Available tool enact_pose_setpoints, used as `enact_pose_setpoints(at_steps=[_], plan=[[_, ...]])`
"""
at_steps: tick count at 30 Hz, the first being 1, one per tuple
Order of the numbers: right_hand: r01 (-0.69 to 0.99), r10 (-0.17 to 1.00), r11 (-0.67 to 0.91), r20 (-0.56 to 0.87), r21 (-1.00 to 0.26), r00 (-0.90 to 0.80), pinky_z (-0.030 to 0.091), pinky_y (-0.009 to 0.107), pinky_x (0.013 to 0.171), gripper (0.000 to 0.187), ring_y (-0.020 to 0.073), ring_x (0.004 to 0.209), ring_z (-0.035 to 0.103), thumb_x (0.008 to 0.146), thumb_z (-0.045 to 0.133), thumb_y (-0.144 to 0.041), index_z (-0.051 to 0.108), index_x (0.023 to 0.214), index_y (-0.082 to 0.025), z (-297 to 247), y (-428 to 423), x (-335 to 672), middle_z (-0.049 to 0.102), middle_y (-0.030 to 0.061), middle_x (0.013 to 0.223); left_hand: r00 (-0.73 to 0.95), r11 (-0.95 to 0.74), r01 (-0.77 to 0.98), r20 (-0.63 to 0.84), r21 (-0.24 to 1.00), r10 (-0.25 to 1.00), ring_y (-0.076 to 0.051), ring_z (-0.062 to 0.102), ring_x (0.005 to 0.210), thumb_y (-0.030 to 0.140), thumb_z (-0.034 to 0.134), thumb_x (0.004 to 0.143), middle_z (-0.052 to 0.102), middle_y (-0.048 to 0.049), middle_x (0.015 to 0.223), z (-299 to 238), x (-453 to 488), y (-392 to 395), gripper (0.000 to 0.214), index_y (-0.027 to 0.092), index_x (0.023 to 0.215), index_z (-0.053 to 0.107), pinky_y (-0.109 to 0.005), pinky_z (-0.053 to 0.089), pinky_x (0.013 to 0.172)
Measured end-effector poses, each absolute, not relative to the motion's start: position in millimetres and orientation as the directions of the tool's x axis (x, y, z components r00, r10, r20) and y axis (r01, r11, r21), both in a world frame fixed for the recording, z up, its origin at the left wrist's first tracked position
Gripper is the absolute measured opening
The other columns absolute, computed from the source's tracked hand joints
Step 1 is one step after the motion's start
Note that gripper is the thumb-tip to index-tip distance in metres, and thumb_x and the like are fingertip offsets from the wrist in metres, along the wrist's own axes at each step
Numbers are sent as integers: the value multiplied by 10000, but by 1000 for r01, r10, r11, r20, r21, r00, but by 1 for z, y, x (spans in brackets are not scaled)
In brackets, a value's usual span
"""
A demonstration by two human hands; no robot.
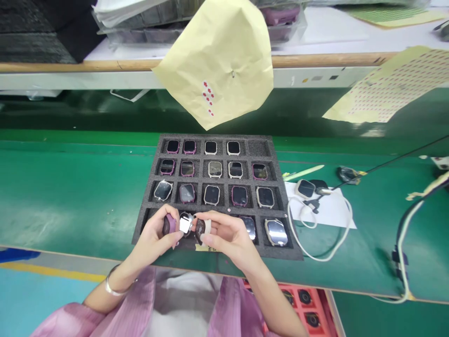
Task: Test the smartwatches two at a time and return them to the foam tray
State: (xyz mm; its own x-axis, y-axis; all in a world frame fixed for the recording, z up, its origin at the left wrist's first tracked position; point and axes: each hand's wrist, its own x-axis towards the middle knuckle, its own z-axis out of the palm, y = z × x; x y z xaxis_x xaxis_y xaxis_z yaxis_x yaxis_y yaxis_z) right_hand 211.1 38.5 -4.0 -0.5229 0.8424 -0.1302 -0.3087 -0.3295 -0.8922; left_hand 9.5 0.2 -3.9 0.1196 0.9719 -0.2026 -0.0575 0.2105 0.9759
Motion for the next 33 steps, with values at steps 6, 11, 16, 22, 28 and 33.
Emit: enact_pose_setpoints(at_steps=[6,11,16,22,28,33], plan=[[-313,845,-324,-124,-893,-520,550,371,851,293,240,946,691,784,787,-266,739,1073,-272,0,38,210,717,74,1078,139,205,-1,-203,979,969,-71,458,500,126,602,801,467,75,668,-2,9,0,194,210,858,436,-190,384,508],[-335,848,-329,-120,-883,-516,539,348,872,280,225,947,691,797,776,-262,737,1074,-277,0,38,210,724,64,1062,149,193,-39,-186,980,971,-64,451,499,118,604,807,468,76,676,-4,9,1,204,212,858,430,-185,377,501],[-344,847,-326,-109,-881,-521,542,316,850,292,217,944,689,786,784,-253,740,1074,-269,-1,38,210,721,60,1052,145,197,-64,-186,978,972,-60,452,509,126,612,815,459,75,695,-5,9,0,206,212,862,431,-183,388,502],[-354,840,-320,-90,-878,-536,534,301,845,297,207,938,675,795,775,-244,739,1089,-269,-2,40,210,706,57,1037,137,212,-91,-199,973,971,-60,459,500,122,604,821,461,76,700,-8,8,-1,215,214,859,414,-191,403,505],[-368,841,-312,-75,-876,-536,522,282,858,298,199,961,662,808,763,-235,733,1103,-269,-3,40,210,674,52,1058,147,221,-110,-204,969,968,-49,423,487,126,605,828,460,76,719,-9,8,0,216,219,888,419,-181,391,488],[-354,837,-305,-72,-884,-542,532,279,842,303,198,946,667,808,762,-239,731,1108,-269,-3,40,211,678,52,1058,149,208,-94,-193,974,970,-64,453,516,119,605,821,451,74,712,-9,8,-1,226,218,869,408,-197,402,508]])
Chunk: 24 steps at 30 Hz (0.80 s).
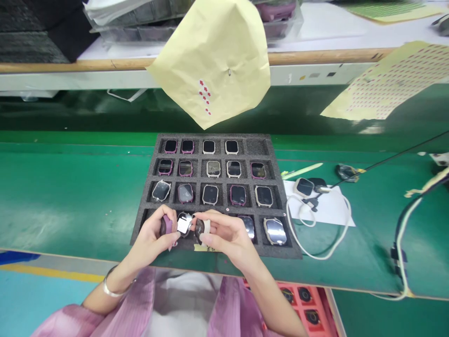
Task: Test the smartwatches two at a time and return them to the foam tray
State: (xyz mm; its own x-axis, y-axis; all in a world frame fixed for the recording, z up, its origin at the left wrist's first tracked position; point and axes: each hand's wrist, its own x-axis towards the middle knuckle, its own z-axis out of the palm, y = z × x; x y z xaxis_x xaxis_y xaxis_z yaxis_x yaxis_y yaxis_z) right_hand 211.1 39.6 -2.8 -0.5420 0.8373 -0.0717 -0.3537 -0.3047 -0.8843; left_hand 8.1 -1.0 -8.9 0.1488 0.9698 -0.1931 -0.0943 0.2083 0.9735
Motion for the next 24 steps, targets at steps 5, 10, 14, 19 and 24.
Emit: enact_pose_setpoints(at_steps=[5,10,14,19,24], plan=[[-343,850,-307,-93,-888,-519,536,279,849,304,194,923,680,799,775,-270,735,1100,-278,-4,39,212,695,48,1057,154,217,-109,-199,970,968,-60,439,504,131,609,829,449,75,719,-10,8,-1,232,221,879,402,-201,400,504],[-331,858,-320,-124,-888,-498,548,308,834,315,211,898,690,778,791,-290,741,1087,-269,-3,38,212,722,59,1011,141,225,-136,-206,965,968,-61,441,505,147,610,840,450,73,728,-10,8,-1,229,225,893,402,-201,406,498],[-342,865,-313,-117,-886,-488,538,335,865,306,241,965,689,769,797,-278,748,1071,-274,-2,38,211,722,70,1053,136,205,-161,-184,965,973,-52,430,491,140,619,838,461,75,719,-10,8,-1,236,222,892,405,-196,395,500],[-376,857,-302,-77,-876,-509,553,314,834,309,220,909,705,781,788,-289,743,1086,-275,-2,39,212,722,63,1017,123,186,-206,-164,961,979,-41,410,468,134,620,837,464,80,697,-10,7,-2,234,221,893,410,-172,363,465],[-347,859,-315,-110,-883,-500,551,333,861,306,236,944,703,780,789,-284,742,1082,-266,-1,37,213,738,70,1026,126,206,-165,-187,964,974,-47,447,492,140,626,830,467,77,704,-10,9,-2,231,218,882,415,-183,419,505]])
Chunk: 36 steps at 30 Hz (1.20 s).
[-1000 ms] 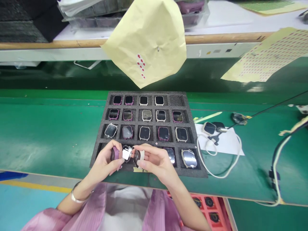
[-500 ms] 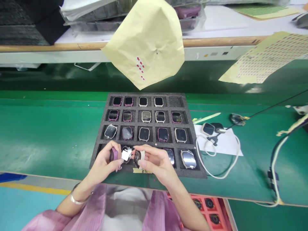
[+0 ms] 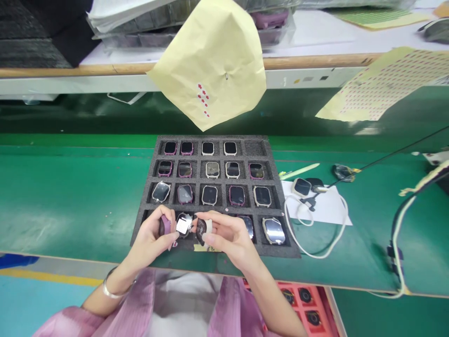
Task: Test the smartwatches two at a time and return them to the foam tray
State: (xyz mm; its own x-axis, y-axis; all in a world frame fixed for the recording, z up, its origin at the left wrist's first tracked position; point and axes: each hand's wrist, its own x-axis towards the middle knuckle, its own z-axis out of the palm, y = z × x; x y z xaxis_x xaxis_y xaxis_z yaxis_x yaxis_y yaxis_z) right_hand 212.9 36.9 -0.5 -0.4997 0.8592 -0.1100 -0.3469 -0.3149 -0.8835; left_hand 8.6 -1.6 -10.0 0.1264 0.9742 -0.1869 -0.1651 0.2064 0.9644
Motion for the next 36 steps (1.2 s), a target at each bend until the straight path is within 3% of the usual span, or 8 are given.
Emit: enact_pose_setpoints(at_steps=[5,8,14,28,36], plan=[[-308,855,-360,-180,-881,-487,503,439,957,376,275,1032,681,856,708,-315,656,1224,-256,2,39,210,718,97,1128,159,279,-192,-251,941,955,-37,443,455,192,682,800,500,70,713,-4,11,1,306,217,997,450,-151,407,430],[-308,846,-417,-241,-855,-476,503,455,953,394,286,1068,665,885,667,-328,614,1268,-250,4,39,208,686,108,1199,226,283,-311,-218,908,949,-139,606,712,244,667,819,581,-12,837,-3,8,3,363,205,1114,459,-220,533,561],[-278,849,-411,-253,-868,-464,476,488,993,479,296,1106,647,886,667,-326,537,1343,-264,2,40,210,654,110,1255,251,352,-430,-264,832,931,-248,641,960,304,563,898,583,-87,1065,-6,1,2,249,206,1125,529,-323,594,650],[-301,875,-371,-222,-879,-430,529,481,941,417,301,1043,682,885,669,-299,584,1291,-255,-4,39,208,690,102,1190,244,372,-452,-289,811,926,-223,624,923,201,530,869,593,-83,1064,-5,2,3,297,205,1165,559,-338,596,678],[-251,880,-333,-205,-909,-428,519,464,968,435,281,1070,671,913,647,-302,535,1332,-268,-8,36,208,662,98,1242,237,341,-369,-267,865,934,-204,628,889,200,572,834,599,-58,1014,-3,3,1,310,217,1140,530,-310,591,655]])
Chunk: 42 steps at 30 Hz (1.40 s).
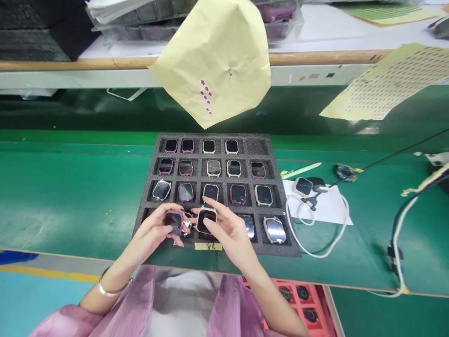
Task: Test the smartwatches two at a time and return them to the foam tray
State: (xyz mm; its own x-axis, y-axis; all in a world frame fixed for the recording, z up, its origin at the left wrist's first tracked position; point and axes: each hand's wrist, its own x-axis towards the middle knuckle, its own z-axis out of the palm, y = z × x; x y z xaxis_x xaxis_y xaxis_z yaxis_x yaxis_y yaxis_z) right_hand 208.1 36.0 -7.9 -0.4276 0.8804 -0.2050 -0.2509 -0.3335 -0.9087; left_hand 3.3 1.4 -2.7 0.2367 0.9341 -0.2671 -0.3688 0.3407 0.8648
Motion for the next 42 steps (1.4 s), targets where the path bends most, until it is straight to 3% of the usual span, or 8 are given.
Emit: enact_pose_setpoints(at_steps=[4,8,12,17,23,27,36,42], plan=[[-254,836,-393,-229,-884,-498,457,478,1024,554,281,1190,596,936,614,-315,392,1444,-313,-5,36,210,596,100,1338,153,284,-210,-256,936,955,-107,564,648,174,691,759,563,5,868,-2,6,0,335,216,1028,497,-153,455,427],[-275,832,-416,-241,-867,-500,453,499,1015,574,288,1181,602,927,629,-314,385,1446,-309,-1,37,211,606,117,1321,79,281,-91,-275,955,958,-61,502,534,182,689,780,535,39,779,-2,7,-1,275,210,939,467,-134,334,383],[-302,851,-386,-210,-872,-481,490,481,977,453,278,1056,673,858,718,-295,575,1289,-285,1,39,209,681,104,1202,61,278,-54,-274,959,960,-42,486,478,154,650,793,535,53,757,0,7,-1,242,206,926,454,-167,397,459],[-320,881,-313,-147,-894,-451,536,420,913,291,261,998,683,763,804,-251,724,1043,-255,0,39,210,719,79,1080,93,346,-77,-339,935,936,-21,379,356,164,596,807,506,81,687,2,7,-3,217,223,906,412,-148,230,338],[-346,884,-296,-118,-890,-453,558,403,862,309,257,949,696,748,818,-279,734,1045,-266,-3,39,210,728,75,1031,81,250,-80,-244,965,966,-34,416,415,124,595,795,503,75,712,-7,9,-1,223,219,912,430,-185,417,478],[-346,865,-307,-109,-887,-490,559,383,878,331,248,966,705,773,793,-259,720,1096,-271,-5,40,212,732,81,1076,100,245,-62,-239,967,966,-6,337,354,122,601,808,498,87,710,-9,7,-1,238,219,972,459,-203,421,489],[-336,861,-327,-132,-883,-492,557,364,864,295,262,981,699,744,822,-266,754,1031,-261,-1,39,211,726,80,1087,97,212,-32,-208,977,973,-62,472,515,40,556,755,485,69,715,-5,8,0,237,216,834,417,-190,415,523],[-346,861,-335,-136,-876,-490,554,360,853,309,253,952,699,734,828,-272,755,1034,-257,0,40,211,726,78,1048,102,235,-50,-229,971,968,-50,428,470,67,563,774,490,76,708,-7,7,0,229,219,866,418,-184,377,486]])
